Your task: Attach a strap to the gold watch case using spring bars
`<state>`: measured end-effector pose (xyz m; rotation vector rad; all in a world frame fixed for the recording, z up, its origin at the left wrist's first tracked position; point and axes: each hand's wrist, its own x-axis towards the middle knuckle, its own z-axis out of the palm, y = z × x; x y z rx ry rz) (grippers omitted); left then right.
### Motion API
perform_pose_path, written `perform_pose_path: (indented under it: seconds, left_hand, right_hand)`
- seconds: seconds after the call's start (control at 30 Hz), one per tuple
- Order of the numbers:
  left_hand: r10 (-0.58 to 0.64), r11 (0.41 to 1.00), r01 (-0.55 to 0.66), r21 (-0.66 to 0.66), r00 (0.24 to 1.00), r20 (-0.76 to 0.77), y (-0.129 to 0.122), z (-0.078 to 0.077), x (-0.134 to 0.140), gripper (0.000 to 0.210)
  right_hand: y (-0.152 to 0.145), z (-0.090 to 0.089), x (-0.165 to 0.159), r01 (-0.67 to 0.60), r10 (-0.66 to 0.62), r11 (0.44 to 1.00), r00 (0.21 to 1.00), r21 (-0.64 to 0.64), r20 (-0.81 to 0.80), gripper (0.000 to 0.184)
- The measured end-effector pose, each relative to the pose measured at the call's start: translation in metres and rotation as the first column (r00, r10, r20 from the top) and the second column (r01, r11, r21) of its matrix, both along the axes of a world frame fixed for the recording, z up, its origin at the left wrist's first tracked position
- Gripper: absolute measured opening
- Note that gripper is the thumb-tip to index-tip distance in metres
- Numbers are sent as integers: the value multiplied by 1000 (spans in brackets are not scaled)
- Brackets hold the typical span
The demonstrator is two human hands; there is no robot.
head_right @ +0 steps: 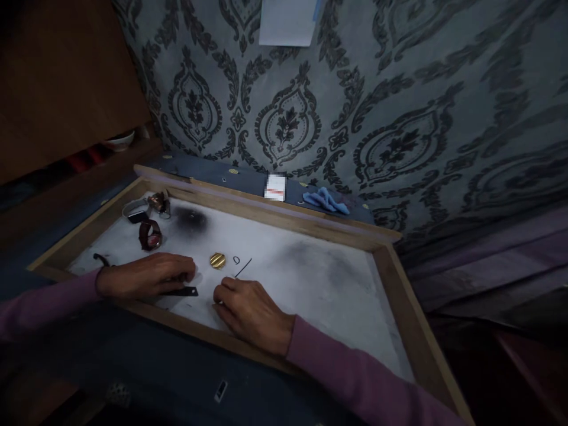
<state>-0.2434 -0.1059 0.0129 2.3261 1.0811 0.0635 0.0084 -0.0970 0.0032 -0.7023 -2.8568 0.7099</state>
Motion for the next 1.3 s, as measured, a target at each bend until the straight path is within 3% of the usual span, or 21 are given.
perform_pose_path:
  seconds: [0.17, 0.4, 0.73, 0.87, 1.1, 1.3]
  left_hand:
    - [122, 992, -119, 49, 991, -49, -4, 0, -4, 6]
    - [84, 995, -80, 56, 993, -79, -11, 5, -2, 9]
    - [204, 969, -194, 153, 978, -47, -6, -10, -13, 7]
    - [254, 955, -235, 184, 963, -87, -11, -7, -13, 6]
    - [322, 939, -304, 159, 941, -104, -21, -3, -16, 5]
    - [305, 945, -290, 154, 949, -84, -23, -4, -16, 3]
  right_hand:
    - [0, 0, -27, -93, 93, 996, 994, -7, 51, 9]
    - [3, -12, -48, -134, 134, 991, 991, 19, -17, 6]
    - [5, -8, -51, -156, 133, 971, 982, 180, 134, 18]
    - [6, -12, -48, -112, 97, 985, 989, 132, 116, 17]
    - [10, -23, -33, 48, -53, 997, 996, -66, -66, 11]
    - [11, -20, -28, 18, -27, 996, 994, -86, -110, 10]
